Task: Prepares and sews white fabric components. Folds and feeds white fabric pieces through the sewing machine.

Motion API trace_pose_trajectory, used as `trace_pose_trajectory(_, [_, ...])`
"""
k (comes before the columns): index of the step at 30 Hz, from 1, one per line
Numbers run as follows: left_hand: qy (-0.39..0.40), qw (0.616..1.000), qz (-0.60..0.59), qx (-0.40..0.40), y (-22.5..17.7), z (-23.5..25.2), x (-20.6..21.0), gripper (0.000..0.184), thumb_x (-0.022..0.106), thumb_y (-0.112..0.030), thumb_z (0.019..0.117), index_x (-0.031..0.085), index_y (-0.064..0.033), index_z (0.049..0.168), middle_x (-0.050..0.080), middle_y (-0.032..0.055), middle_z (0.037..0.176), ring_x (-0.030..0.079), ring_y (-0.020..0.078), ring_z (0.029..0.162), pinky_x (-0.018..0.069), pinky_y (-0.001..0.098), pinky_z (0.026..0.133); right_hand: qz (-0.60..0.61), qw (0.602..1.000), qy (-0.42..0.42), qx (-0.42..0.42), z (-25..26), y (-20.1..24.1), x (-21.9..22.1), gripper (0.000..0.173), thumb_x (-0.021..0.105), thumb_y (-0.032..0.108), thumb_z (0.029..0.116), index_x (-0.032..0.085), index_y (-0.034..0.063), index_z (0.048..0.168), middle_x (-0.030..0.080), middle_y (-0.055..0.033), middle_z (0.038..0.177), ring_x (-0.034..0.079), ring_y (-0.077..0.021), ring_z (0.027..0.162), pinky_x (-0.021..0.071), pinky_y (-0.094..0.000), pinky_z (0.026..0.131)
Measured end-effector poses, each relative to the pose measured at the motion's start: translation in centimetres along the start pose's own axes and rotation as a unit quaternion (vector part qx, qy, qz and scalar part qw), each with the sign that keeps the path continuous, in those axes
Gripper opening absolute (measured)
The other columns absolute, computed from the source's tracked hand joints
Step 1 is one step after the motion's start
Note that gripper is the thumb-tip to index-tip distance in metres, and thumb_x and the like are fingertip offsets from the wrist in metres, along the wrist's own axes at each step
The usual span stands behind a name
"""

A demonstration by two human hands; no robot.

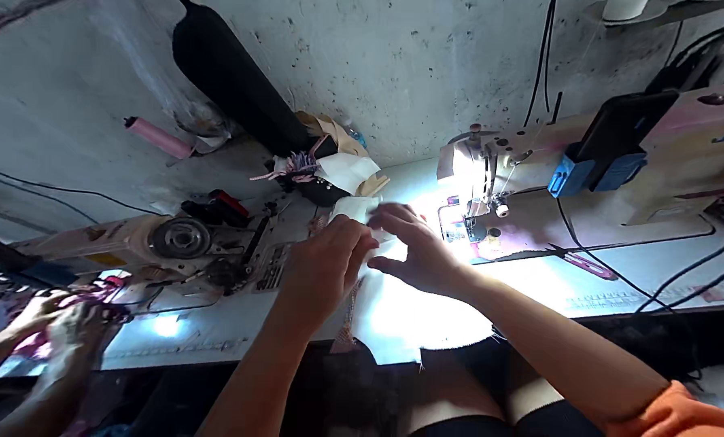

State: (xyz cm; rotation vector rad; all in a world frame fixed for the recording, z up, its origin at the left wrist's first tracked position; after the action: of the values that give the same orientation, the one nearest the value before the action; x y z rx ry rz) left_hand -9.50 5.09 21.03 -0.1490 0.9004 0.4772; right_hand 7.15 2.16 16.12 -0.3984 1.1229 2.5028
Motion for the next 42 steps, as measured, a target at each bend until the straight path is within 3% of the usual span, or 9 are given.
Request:
trace_pose_trajectory(4, [0.074,0.961,-0.233,-0.130,-2.7,-0.4,-2.4,0.076,0.073,-0.071,0.0775,0.056,-0.0161,0.127,0.059,-0.0137,0.076,0.054,-0.0054,0.061,0.0474,0.0135,0.053,0.200,0.971,0.092,0.098,-5.6,3.3,-3.7,0.010,0.069,0.013,0.0961,0.068,0.0031,0.099,0.071,-0.0001,0.086,0.069,-0.0030,0.081,0.0606,-0.0223,0.077])
trace_pose_trajectory(9, [0.206,0.786,-0.540,-0.221,-5.2,-4.0,5.2,0.013,0.081,-0.020,0.0837,0.074,-0.0108,0.088,0.073,-0.0099,0.079,0.068,-0.0031,0.075,0.0577,0.0182,0.071,0.255,0.921,-0.063,0.287,-13.3,1.4,-7.0,0.011,0.071,0.008,0.0913,0.072,0.0045,0.102,0.076,0.0018,0.086,0.073,-0.0054,0.076,0.0627,-0.0223,0.070])
trace_pose_trajectory(15, [-0.017,0.754,-0.485,-0.443,-10.9,-6.9,9.4,0.017,0.073,-0.010,0.0881,0.072,-0.0044,0.104,0.073,-0.0008,0.090,0.071,0.0054,0.079,0.0593,0.0204,0.067,-0.022,0.948,-0.149,0.281,-17.1,1.1,-12.2,0.011,0.073,0.023,0.0910,0.072,0.0119,0.088,0.070,0.0086,0.074,0.065,0.0043,0.065,0.0556,-0.0142,0.058])
trace_pose_trajectory(17, [-0.015,0.675,-0.576,-0.461,-13.8,-6.5,9.7,0.009,0.065,-0.005,0.0955,0.073,-0.0006,0.099,0.074,0.0003,0.082,0.070,0.0053,0.070,0.0592,0.0209,0.062,-0.216,0.936,-0.165,0.222,-16.2,2.2,-13.3,0.019,0.072,0.030,0.0892,0.071,0.0130,0.081,0.066,0.0092,0.070,0.058,0.0080,0.061,0.0480,-0.0114,0.055])
trace_pose_trajectory(20, [0.028,0.597,-0.679,-0.427,-17.3,-4.8,11.6,0.026,0.054,-0.006,0.1035,0.067,0.0080,0.122,0.076,0.0100,0.102,0.075,0.0136,0.090,0.0634,0.0292,0.084,-0.418,0.882,-0.150,0.160,-13.9,2.3,-11.2,0.020,0.070,0.015,0.0854,0.062,0.0028,0.072,0.060,-0.0103,0.064,0.061,-0.0237,0.057,0.0452,-0.0410,0.050])
trace_pose_trajectory(26, [0.082,0.866,-0.281,-0.405,-15.4,-5.7,15.7,0.044,0.070,-0.035,0.0938,0.069,-0.0022,0.123,0.073,0.0099,0.102,0.071,0.0173,0.085,0.0596,0.0364,0.077,-0.239,0.866,0.031,0.438,-12.3,-7.4,-5.4,0.035,0.066,0.032,0.0966,0.072,0.0014,0.113,0.071,-0.0203,0.105,0.068,-0.0367,0.104,0.0517,-0.0576,0.093])
trace_pose_trajectory(32, [0.099,0.875,-0.252,-0.400,-12.4,-7.6,17.2,0.019,0.068,-0.021,0.0925,0.076,-0.0043,0.091,0.073,0.0043,0.079,0.069,0.0116,0.070,0.0583,0.0320,0.069,-0.088,0.940,-0.057,0.325,-15.6,-7.2,-8.6,0.024,0.055,0.013,0.1024,0.072,0.0008,0.115,0.074,-0.0106,0.107,0.071,-0.0123,0.097,0.0583,-0.0294,0.089])
trace_pose_trajectory(37, [0.147,0.882,-0.184,-0.409,-13.1,-6.3,16.4,0.024,0.066,-0.023,0.0934,0.072,-0.0011,0.102,0.070,0.0107,0.081,0.068,0.0245,0.072,0.0554,0.0457,0.069,-0.281,0.876,-0.079,0.384,-18.0,-8.8,-10.9,0.022,0.069,0.015,0.0936,0.070,-0.0024,0.107,0.068,-0.0191,0.101,0.067,-0.0324,0.094,0.0538,-0.0497,0.086])
trace_pose_trajectory(42, [0.128,0.934,-0.093,-0.322,-15.8,-4.9,17.1,0.044,0.073,-0.048,0.0887,0.077,-0.0057,0.098,0.071,0.0096,0.077,0.069,0.0299,0.065,0.0537,0.0516,0.055,-0.302,0.883,-0.097,0.346,-18.1,-9.8,-9.9,0.013,0.066,0.011,0.0921,0.075,0.0030,0.097,0.071,-0.0133,0.098,0.069,-0.0273,0.094,0.0564,-0.0460,0.083])
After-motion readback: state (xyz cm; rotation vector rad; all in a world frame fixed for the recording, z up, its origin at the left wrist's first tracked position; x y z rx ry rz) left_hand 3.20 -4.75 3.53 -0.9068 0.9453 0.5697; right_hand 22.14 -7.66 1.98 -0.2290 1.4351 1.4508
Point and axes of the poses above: each hand's wrist, its own z-axis towards the middle knuckle, its own x-axis out of the palm, y = z × x, the point moved 3 cm from there along z, towards the middle knuckle
